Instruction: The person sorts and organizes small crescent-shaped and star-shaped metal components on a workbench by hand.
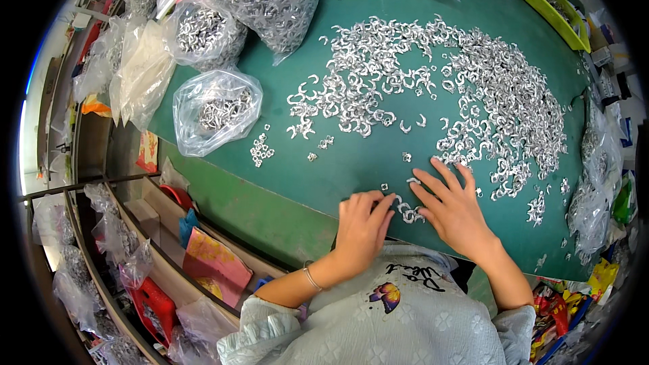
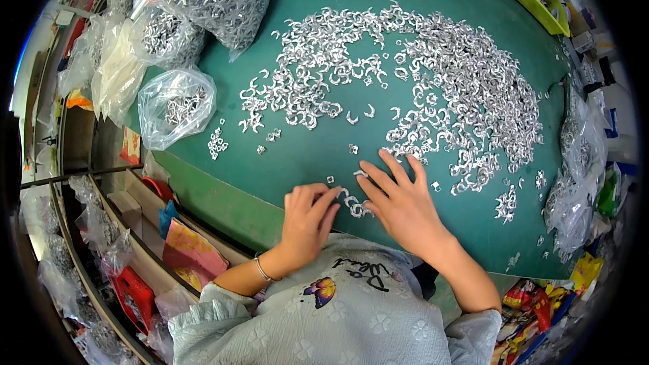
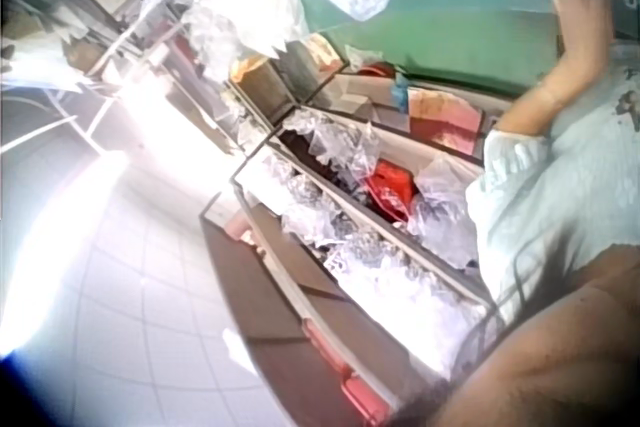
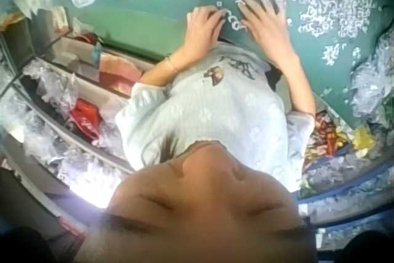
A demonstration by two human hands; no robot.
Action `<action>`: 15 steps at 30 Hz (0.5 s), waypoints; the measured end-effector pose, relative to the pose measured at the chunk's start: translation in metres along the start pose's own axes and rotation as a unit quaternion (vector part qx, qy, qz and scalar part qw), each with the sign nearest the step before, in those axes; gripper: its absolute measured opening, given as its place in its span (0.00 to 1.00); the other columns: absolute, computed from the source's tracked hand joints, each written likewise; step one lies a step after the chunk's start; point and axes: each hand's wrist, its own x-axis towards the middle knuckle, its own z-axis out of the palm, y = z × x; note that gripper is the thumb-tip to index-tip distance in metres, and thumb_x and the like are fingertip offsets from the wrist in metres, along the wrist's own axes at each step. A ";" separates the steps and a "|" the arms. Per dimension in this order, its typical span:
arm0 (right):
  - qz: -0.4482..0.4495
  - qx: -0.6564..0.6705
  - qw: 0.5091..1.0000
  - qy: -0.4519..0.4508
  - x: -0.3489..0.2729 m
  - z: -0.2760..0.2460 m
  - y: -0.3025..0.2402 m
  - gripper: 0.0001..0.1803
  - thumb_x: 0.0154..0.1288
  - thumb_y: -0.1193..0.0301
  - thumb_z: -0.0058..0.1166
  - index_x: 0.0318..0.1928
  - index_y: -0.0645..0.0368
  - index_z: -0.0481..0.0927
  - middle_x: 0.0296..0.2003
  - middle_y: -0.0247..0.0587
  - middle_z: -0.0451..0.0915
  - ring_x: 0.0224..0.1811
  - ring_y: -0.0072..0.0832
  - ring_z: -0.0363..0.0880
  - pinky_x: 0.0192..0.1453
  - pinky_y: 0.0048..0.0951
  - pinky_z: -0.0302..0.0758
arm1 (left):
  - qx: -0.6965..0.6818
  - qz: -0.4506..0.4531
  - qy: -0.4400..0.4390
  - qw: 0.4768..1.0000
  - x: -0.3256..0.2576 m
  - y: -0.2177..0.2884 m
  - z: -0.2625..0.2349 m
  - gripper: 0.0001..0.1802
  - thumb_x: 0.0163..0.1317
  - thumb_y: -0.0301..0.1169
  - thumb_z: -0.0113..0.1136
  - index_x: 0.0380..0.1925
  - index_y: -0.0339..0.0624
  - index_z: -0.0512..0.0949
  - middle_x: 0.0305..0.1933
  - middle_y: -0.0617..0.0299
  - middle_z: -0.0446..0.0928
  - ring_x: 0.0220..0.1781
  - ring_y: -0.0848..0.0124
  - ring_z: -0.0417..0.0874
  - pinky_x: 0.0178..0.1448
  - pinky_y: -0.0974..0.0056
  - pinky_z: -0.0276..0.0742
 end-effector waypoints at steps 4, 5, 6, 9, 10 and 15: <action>0.016 0.017 0.999 -0.023 -0.019 -0.014 0.005 0.23 0.58 0.68 0.63 0.54 0.59 0.78 0.62 0.39 0.71 0.72 0.42 0.59 0.71 0.56 0.52 | -0.043 0.034 -0.061 0.997 -0.009 0.004 0.007 0.22 0.54 0.19 0.62 0.52 0.39 0.77 0.47 0.55 0.74 0.45 0.59 0.73 0.47 0.58 0.65; 0.019 0.038 0.999 -0.014 -0.023 -0.014 0.009 0.24 0.58 0.68 0.63 0.55 0.59 0.78 0.62 0.40 0.71 0.72 0.42 0.58 0.71 0.56 0.52 | -0.037 0.031 -0.058 0.997 -0.006 0.007 0.005 0.22 0.53 0.18 0.61 0.51 0.39 0.78 0.49 0.54 0.73 0.45 0.59 0.73 0.48 0.58 0.65; 0.022 0.059 0.998 -0.006 -0.025 -0.014 0.011 0.24 0.57 0.68 0.63 0.55 0.59 0.78 0.62 0.40 0.70 0.73 0.42 0.58 0.71 0.55 0.53 | -0.018 0.022 -0.032 0.999 -0.002 0.007 0.004 0.22 0.53 0.18 0.61 0.51 0.40 0.78 0.49 0.54 0.73 0.45 0.59 0.73 0.48 0.59 0.65; 0.008 0.063 0.998 0.009 -0.013 -0.008 0.005 0.27 0.57 0.69 0.63 0.58 0.62 0.75 0.65 0.43 0.68 0.73 0.43 0.58 0.71 0.55 0.53 | 0.019 0.000 0.035 0.999 0.017 -0.002 0.000 0.19 0.52 0.19 0.64 0.47 0.40 0.79 0.46 0.56 0.73 0.44 0.60 0.73 0.47 0.59 0.64; 0.000 0.070 0.997 0.015 -0.008 -0.005 0.004 0.28 0.57 0.69 0.63 0.58 0.62 0.75 0.65 0.44 0.68 0.73 0.43 0.58 0.71 0.55 0.53 | 0.015 0.008 0.038 0.999 0.020 -0.008 0.000 0.18 0.52 0.19 0.65 0.45 0.40 0.79 0.45 0.57 0.73 0.43 0.61 0.73 0.47 0.59 0.64; 0.047 -0.040 0.996 0.060 0.021 0.001 0.012 0.32 0.61 0.65 0.62 0.63 0.64 0.69 0.69 0.46 0.61 0.74 0.44 0.54 0.72 0.56 0.51 | 0.035 0.023 0.059 0.997 0.034 -0.037 -0.013 0.12 0.54 0.19 0.65 0.39 0.40 0.79 0.40 0.60 0.73 0.41 0.61 0.73 0.45 0.59 0.63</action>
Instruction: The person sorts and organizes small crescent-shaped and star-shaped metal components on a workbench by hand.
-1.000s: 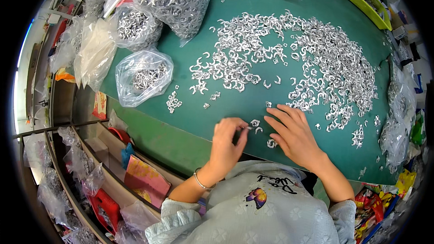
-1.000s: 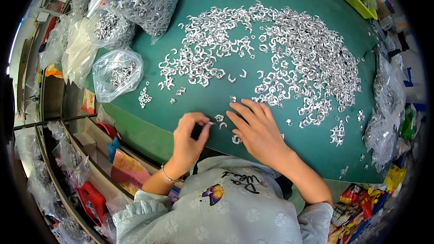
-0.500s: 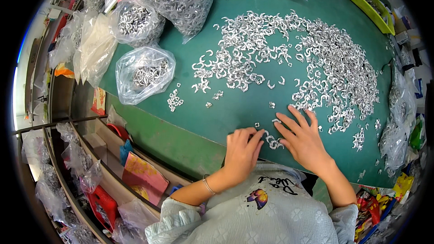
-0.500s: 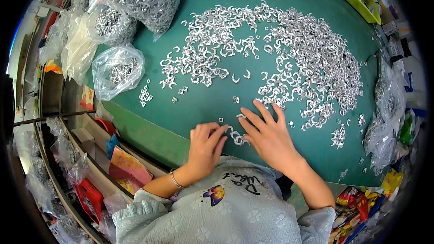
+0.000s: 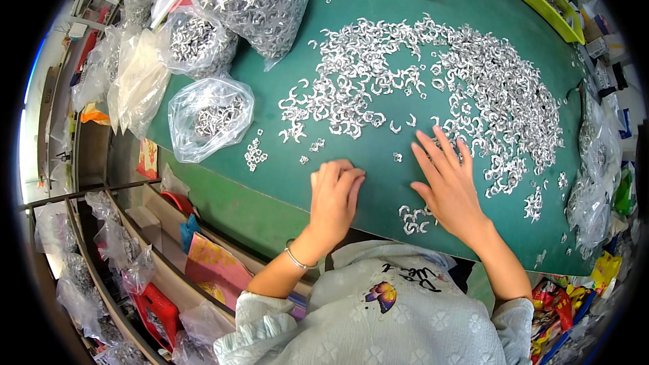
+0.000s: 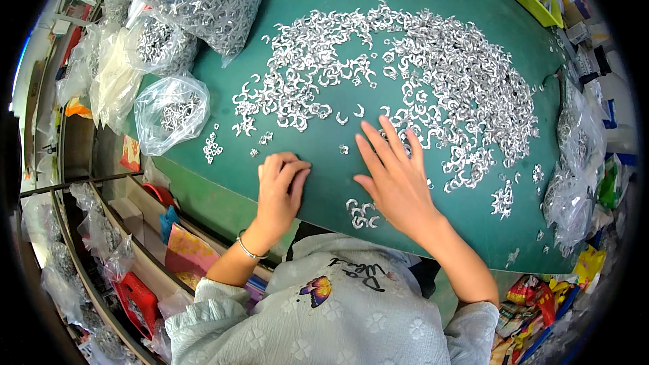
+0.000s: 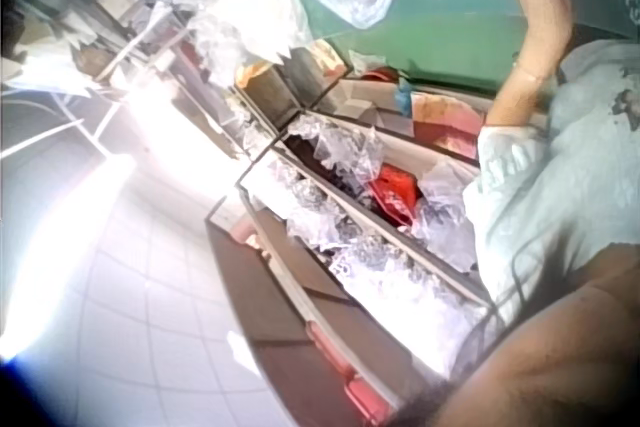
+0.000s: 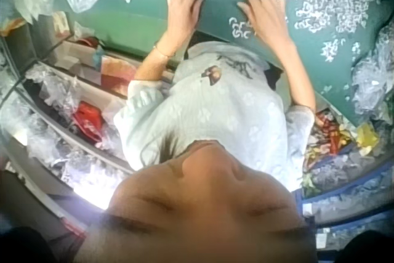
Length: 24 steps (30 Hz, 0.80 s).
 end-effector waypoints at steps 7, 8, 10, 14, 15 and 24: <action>-0.066 0.045 0.996 -0.033 0.020 0.016 -0.012 0.34 0.63 0.58 0.58 0.64 0.66 0.68 0.68 0.50 0.62 0.74 0.46 0.55 0.74 0.54 0.53 | 0.021 -0.009 0.005 1.000 0.011 0.003 -0.006 0.18 0.52 0.20 0.66 0.45 0.40 0.79 0.46 0.57 0.74 0.46 0.59 0.74 0.50 0.58 0.65; -0.046 0.037 0.998 0.002 0.028 0.015 -0.006 0.32 0.65 0.60 0.57 0.64 0.64 0.68 0.68 0.49 0.63 0.74 0.48 0.55 0.73 0.52 0.54 | 0.009 0.018 -0.012 1.000 0.011 0.008 -0.003 0.19 0.52 0.21 0.66 0.46 0.40 0.79 0.47 0.57 0.74 0.48 0.59 0.74 0.51 0.58 0.65; -0.048 0.041 0.997 0.046 0.051 0.014 0.006 0.30 0.66 0.62 0.56 0.64 0.62 0.68 0.68 0.47 0.63 0.74 0.48 0.55 0.73 0.53 0.54 | 0.035 0.075 -0.050 0.995 0.015 0.020 0.003 0.21 0.50 0.23 0.67 0.48 0.41 0.79 0.52 0.57 0.74 0.54 0.58 0.74 0.55 0.55 0.66; -0.080 0.022 0.996 0.036 0.076 0.026 0.018 0.28 0.68 0.63 0.54 0.66 0.59 0.68 0.69 0.43 0.62 0.74 0.46 0.54 0.74 0.53 0.53 | -0.020 0.105 -0.047 0.993 0.021 0.000 0.013 0.17 0.51 0.19 0.65 0.43 0.39 0.80 0.49 0.56 0.76 0.52 0.58 0.76 0.54 0.57 0.68; -0.096 0.009 0.995 0.019 0.079 0.027 0.020 0.29 0.68 0.63 0.54 0.66 0.59 0.68 0.69 0.43 0.62 0.75 0.46 0.54 0.74 0.53 0.53 | -0.003 0.088 -0.032 0.996 0.020 -0.007 0.008 0.16 0.51 0.18 0.64 0.42 0.38 0.81 0.48 0.56 0.76 0.52 0.58 0.76 0.54 0.57 0.68; -0.117 0.123 0.984 0.049 0.101 0.013 0.003 0.30 0.62 0.59 0.61 0.62 0.56 0.72 0.68 0.47 0.63 0.74 0.50 0.54 0.74 0.55 0.53 | 0.132 -0.018 0.076 0.988 0.028 -0.050 -0.024 0.15 0.51 0.17 0.60 0.41 0.37 0.80 0.47 0.54 0.74 0.50 0.57 0.75 0.53 0.56 0.66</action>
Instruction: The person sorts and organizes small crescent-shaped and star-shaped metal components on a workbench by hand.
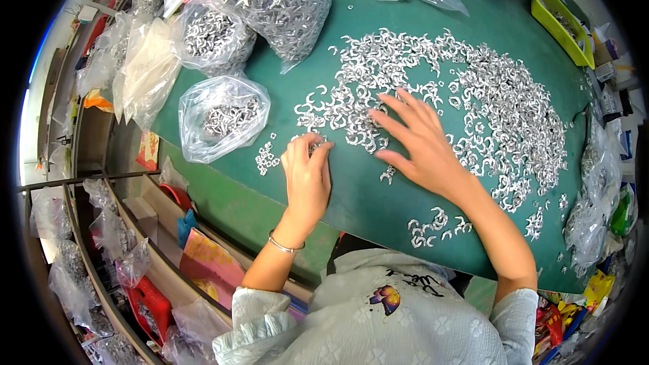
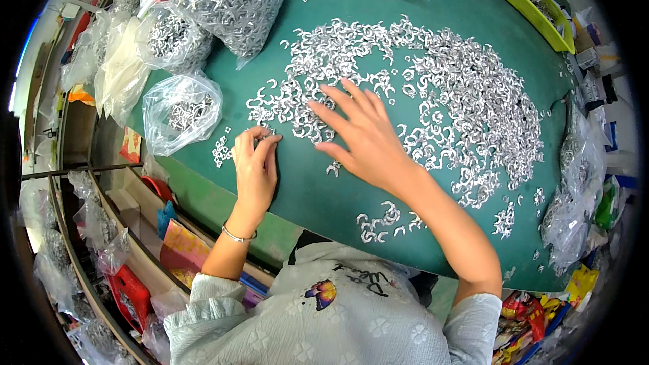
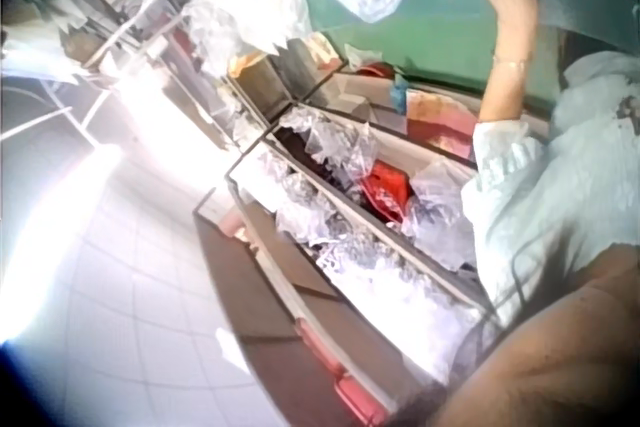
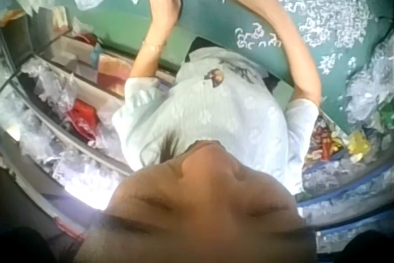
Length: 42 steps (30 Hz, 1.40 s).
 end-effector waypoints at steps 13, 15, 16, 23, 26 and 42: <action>-0.044 -0.047 0.983 -0.171 -0.062 -0.026 0.002 0.26 0.58 0.63 0.64 0.58 0.52 0.78 0.68 0.36 0.65 0.75 0.41 0.54 0.74 0.55 0.53 | -0.086 0.046 -0.096 0.991 -0.004 0.034 -0.006 0.20 0.54 0.15 0.59 0.49 0.35 0.77 0.59 0.50 0.72 0.60 0.51 0.73 0.62 0.52 0.68; -0.007 -0.041 0.995 -0.091 -0.075 -0.025 0.021 0.25 0.56 0.66 0.65 0.56 0.53 0.79 0.68 0.37 0.66 0.74 0.43 0.55 0.73 0.54 0.54 | -0.109 0.045 -0.101 0.988 -0.009 0.036 -0.003 0.19 0.54 0.15 0.59 0.48 0.35 0.77 0.58 0.50 0.72 0.60 0.51 0.73 0.61 0.53 0.69; 0.043 -0.001 0.998 -0.051 -0.080 -0.021 0.027 0.29 0.54 0.68 0.67 0.58 0.53 0.77 0.67 0.37 0.67 0.74 0.44 0.56 0.72 0.53 0.55 | -0.148 0.042 -0.088 0.984 -0.013 0.040 -0.002 0.17 0.54 0.16 0.60 0.46 0.35 0.77 0.55 0.51 0.73 0.56 0.52 0.74 0.58 0.55 0.70; 0.018 -0.095 0.987 -0.125 -0.065 -0.011 -0.012 0.31 0.56 0.65 0.65 0.62 0.49 0.74 0.69 0.38 0.64 0.75 0.46 0.54 0.73 0.57 0.51 | -0.187 0.040 -0.151 0.970 -0.031 0.037 -0.009 0.15 0.54 0.17 0.63 0.43 0.36 0.79 0.48 0.54 0.73 0.48 0.56 0.76 0.49 0.57 0.71; 0.042 -0.090 0.993 -0.065 -0.077 -0.020 -0.004 0.28 0.57 0.66 0.64 0.60 0.48 0.76 0.69 0.38 0.63 0.75 0.46 0.52 0.72 0.57 0.51 | -0.199 0.040 -0.142 0.969 -0.032 0.036 -0.008 0.18 0.54 0.18 0.64 0.46 0.37 0.78 0.49 0.54 0.73 0.48 0.57 0.75 0.50 0.57 0.70; 0.010 -0.091 0.992 -0.086 -0.067 -0.006 -0.021 0.25 0.60 0.67 0.61 0.59 0.54 0.76 0.66 0.35 0.68 0.73 0.40 0.57 0.74 0.56 0.51 | -0.190 0.050 -0.119 0.973 -0.025 0.041 0.005 0.17 0.54 0.16 0.62 0.46 0.34 0.78 0.55 0.54 0.74 0.50 0.57 0.76 0.52 0.57 0.71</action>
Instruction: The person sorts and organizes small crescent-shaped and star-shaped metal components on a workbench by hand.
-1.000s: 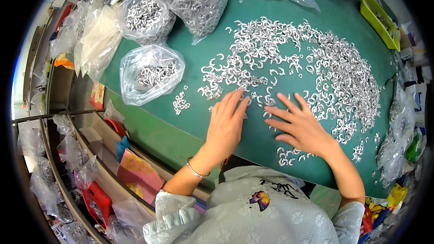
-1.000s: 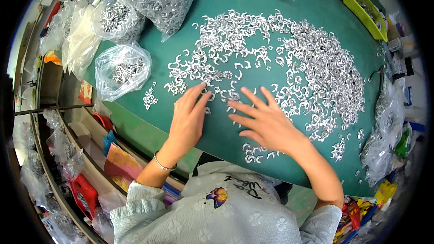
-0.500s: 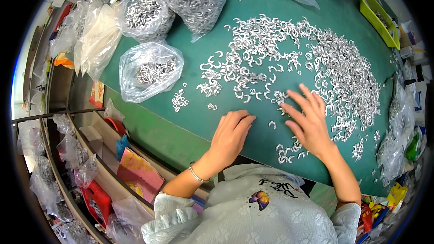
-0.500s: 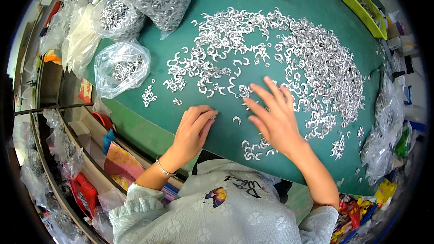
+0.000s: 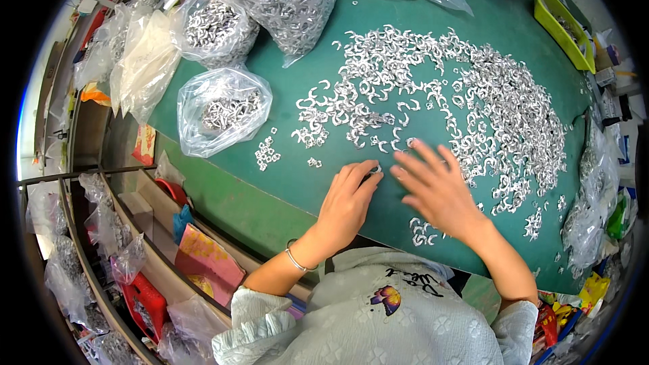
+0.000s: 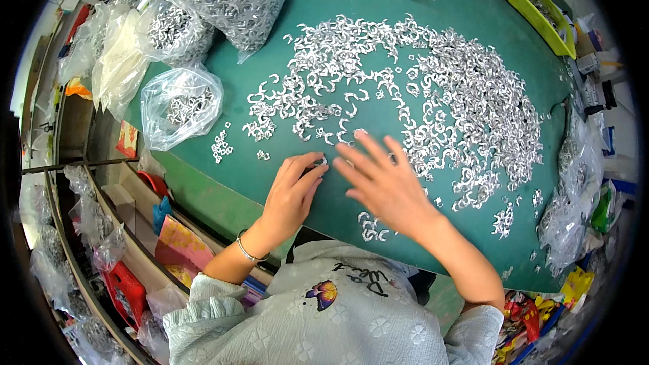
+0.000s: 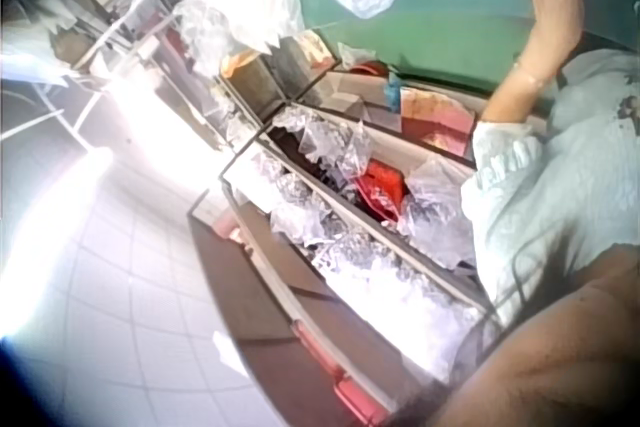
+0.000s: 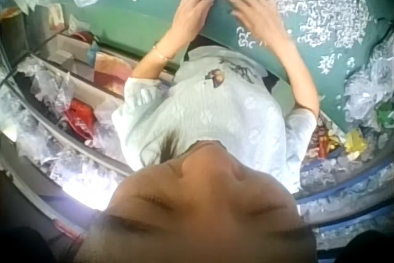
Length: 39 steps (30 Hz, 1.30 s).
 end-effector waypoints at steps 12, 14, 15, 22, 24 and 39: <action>0.094 -0.047 0.992 0.077 0.010 -0.004 0.015 0.23 0.63 0.71 0.57 0.59 0.63 0.74 0.63 0.45 0.70 0.72 0.41 0.60 0.72 0.61 0.51 | -0.014 0.015 -0.003 1.000 -0.001 0.004 0.001 0.16 0.54 0.16 0.62 0.44 0.35 0.78 0.54 0.54 0.75 0.51 0.56 0.76 0.52 0.56 0.72; 0.062 -0.027 0.996 0.056 0.026 0.002 0.005 0.25 0.65 0.68 0.56 0.61 0.63 0.72 0.65 0.46 0.67 0.72 0.41 0.59 0.72 0.61 0.50 | -0.014 0.021 -0.018 1.000 0.000 0.006 0.000 0.16 0.54 0.16 0.62 0.45 0.36 0.78 0.54 0.54 0.75 0.51 0.55 0.76 0.52 0.56 0.71; 0.047 -0.017 0.998 0.046 0.029 0.005 0.003 0.26 0.66 0.67 0.56 0.62 0.63 0.71 0.66 0.46 0.66 0.73 0.42 0.58 0.72 0.61 0.50 | -0.011 0.023 -0.022 0.999 -0.001 0.007 0.000 0.17 0.54 0.16 0.62 0.45 0.36 0.78 0.54 0.54 0.75 0.51 0.55 0.76 0.52 0.56 0.71; 0.019 0.060 0.997 -0.048 0.007 -0.007 -0.010 0.30 0.67 0.63 0.55 0.65 0.65 0.67 0.70 0.47 0.61 0.75 0.43 0.54 0.74 0.55 0.51 | -0.030 -0.001 -0.012 0.999 -0.010 0.006 -0.001 0.21 0.53 0.18 0.64 0.50 0.37 0.77 0.58 0.54 0.73 0.53 0.55 0.76 0.54 0.57 0.70; 0.039 0.067 0.997 -0.006 0.019 -0.014 -0.003 0.32 0.67 0.62 0.56 0.66 0.65 0.66 0.70 0.47 0.61 0.75 0.44 0.54 0.75 0.53 0.51 | -0.011 -0.019 -0.001 1.000 -0.006 0.010 0.000 0.24 0.53 0.20 0.65 0.53 0.38 0.75 0.60 0.55 0.72 0.55 0.54 0.74 0.56 0.56 0.69; 0.132 -0.063 0.989 -0.030 0.014 -0.012 0.014 0.38 0.61 0.59 0.61 0.67 0.65 0.65 0.71 0.49 0.60 0.76 0.43 0.51 0.75 0.61 0.41 | 0.042 -0.011 -0.064 0.997 0.008 0.019 0.000 0.30 0.54 0.28 0.67 0.59 0.41 0.71 0.67 0.53 0.66 0.61 0.52 0.68 0.61 0.52 0.63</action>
